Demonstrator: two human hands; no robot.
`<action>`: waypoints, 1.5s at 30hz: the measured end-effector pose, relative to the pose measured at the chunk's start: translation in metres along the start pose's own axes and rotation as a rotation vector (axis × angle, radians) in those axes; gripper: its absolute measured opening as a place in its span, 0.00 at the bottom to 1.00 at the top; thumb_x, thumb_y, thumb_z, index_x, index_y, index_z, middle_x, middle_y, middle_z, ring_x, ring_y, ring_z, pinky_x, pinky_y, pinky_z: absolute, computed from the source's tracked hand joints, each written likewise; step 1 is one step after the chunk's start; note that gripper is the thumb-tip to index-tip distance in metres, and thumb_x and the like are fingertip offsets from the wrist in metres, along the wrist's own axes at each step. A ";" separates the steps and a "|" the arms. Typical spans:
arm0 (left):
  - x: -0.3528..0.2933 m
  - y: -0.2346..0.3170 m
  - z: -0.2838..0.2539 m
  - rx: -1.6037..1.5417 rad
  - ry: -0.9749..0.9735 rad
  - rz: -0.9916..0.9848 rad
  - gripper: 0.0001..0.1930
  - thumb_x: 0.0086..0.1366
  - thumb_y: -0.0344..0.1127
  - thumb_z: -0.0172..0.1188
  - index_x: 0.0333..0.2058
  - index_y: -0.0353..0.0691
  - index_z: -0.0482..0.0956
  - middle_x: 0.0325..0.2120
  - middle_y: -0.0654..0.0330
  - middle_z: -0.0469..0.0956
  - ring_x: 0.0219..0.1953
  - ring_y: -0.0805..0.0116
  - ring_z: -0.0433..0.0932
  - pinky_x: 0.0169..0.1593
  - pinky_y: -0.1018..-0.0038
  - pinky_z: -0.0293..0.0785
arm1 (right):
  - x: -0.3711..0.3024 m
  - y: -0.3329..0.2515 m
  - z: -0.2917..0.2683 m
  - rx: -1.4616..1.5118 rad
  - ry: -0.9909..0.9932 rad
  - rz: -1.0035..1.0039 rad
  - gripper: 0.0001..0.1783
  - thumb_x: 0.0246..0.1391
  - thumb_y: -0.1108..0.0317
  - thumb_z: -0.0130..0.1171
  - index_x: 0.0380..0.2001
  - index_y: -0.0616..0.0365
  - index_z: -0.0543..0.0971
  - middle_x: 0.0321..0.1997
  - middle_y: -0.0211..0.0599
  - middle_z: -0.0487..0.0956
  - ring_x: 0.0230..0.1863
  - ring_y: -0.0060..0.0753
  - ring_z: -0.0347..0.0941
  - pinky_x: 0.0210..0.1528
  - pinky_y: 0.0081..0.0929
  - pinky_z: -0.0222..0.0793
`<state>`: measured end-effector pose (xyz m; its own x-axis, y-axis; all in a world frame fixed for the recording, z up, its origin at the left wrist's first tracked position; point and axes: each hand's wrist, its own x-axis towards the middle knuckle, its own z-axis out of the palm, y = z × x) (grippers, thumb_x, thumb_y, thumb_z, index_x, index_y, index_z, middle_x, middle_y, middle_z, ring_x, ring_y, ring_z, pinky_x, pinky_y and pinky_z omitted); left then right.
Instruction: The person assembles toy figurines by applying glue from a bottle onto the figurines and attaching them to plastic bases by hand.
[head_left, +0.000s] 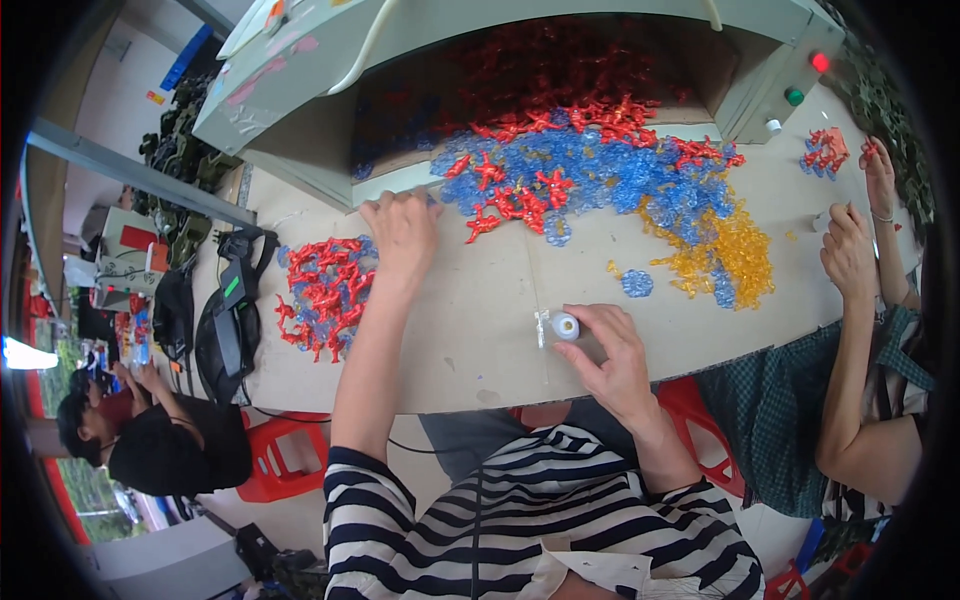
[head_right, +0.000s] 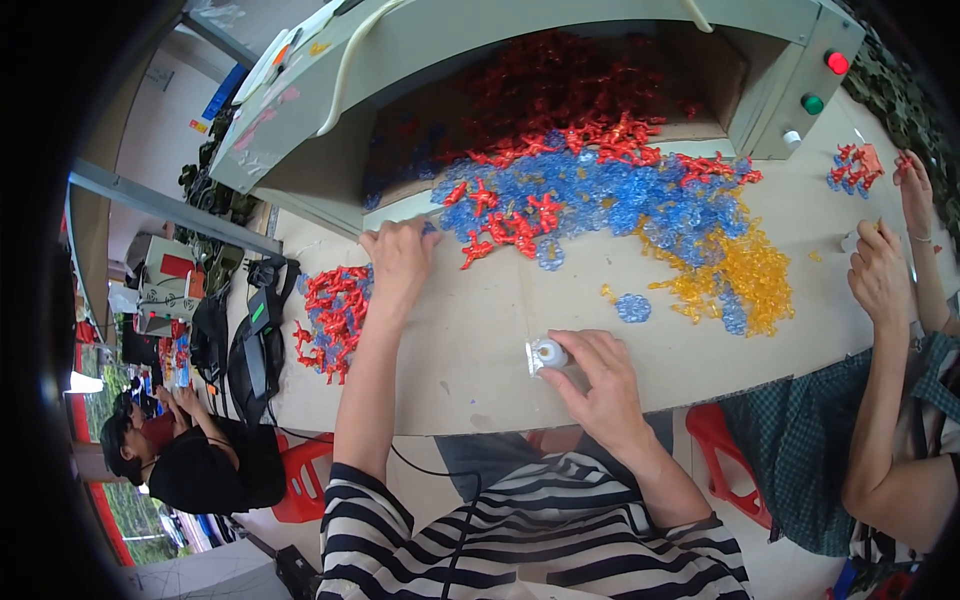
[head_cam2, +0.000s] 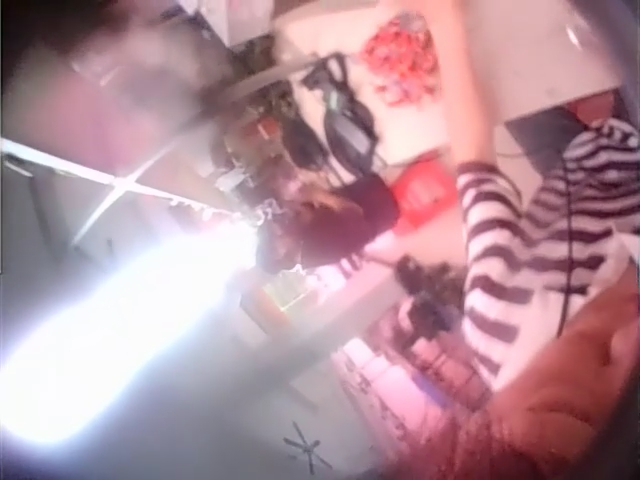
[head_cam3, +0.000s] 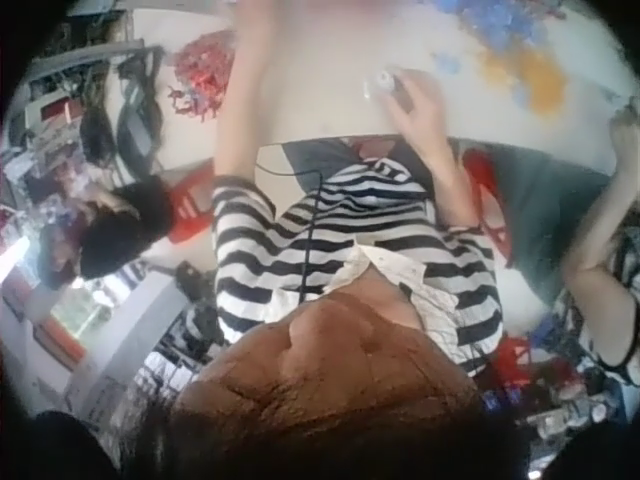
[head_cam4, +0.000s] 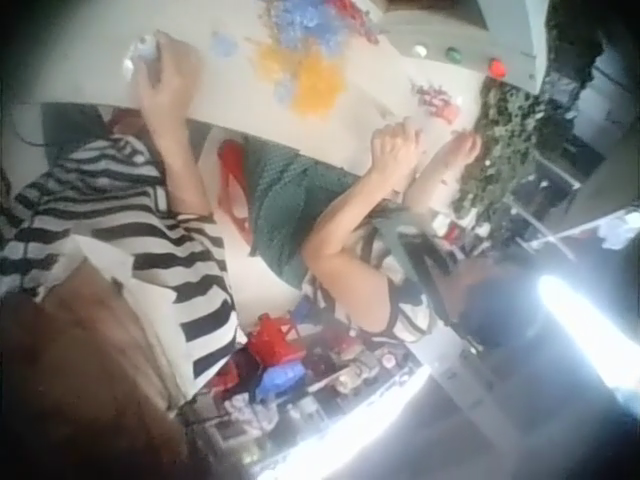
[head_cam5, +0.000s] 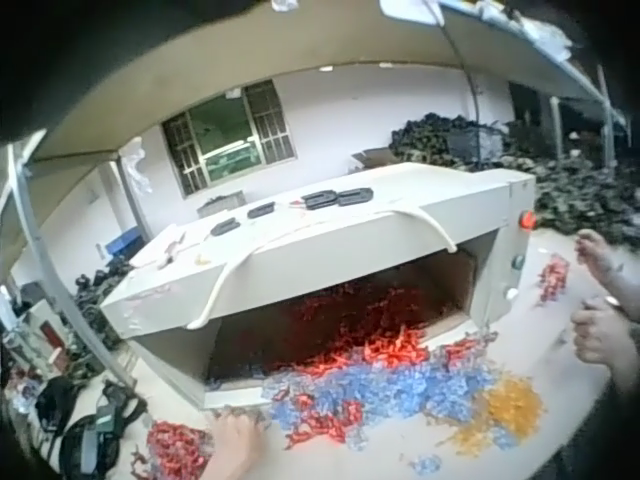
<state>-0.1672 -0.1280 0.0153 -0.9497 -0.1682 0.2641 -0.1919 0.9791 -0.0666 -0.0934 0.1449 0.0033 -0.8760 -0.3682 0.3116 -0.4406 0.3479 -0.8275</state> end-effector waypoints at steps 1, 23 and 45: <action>-0.008 0.010 0.000 -0.046 0.058 0.075 0.13 0.50 0.36 0.61 0.33 0.35 0.78 0.27 0.51 0.77 0.35 0.58 0.72 0.41 0.62 0.57 | -0.001 0.001 0.000 -0.003 0.010 0.010 0.20 0.38 0.72 0.65 0.39 0.61 0.75 0.38 0.40 0.76 0.42 0.40 0.69 0.46 0.30 0.63; -0.079 0.108 -0.049 -1.038 -0.208 0.158 0.13 0.50 0.27 0.62 0.36 0.34 0.75 0.29 0.59 0.76 0.34 0.62 0.73 0.38 0.71 0.67 | -0.022 0.009 -0.013 0.422 0.177 0.190 0.16 0.53 0.70 0.53 0.45 0.66 0.68 0.38 0.38 0.76 0.37 0.22 0.69 0.42 0.19 0.64; -0.187 0.074 -0.037 -2.522 -0.679 -0.708 0.22 0.63 0.32 0.52 0.54 0.33 0.62 0.36 0.55 0.72 0.31 0.73 0.70 0.33 0.82 0.67 | -0.031 -0.026 -0.025 0.123 0.029 -0.177 0.19 0.31 0.73 0.69 0.32 0.66 0.78 0.20 0.37 0.76 0.17 0.29 0.66 0.21 0.21 0.60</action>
<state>0.0052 -0.0200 -0.0031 -0.9174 0.1372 -0.3736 -0.3108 -0.8334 0.4570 -0.0603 0.1686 0.0265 -0.7930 -0.3887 0.4691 -0.5625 0.1712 -0.8089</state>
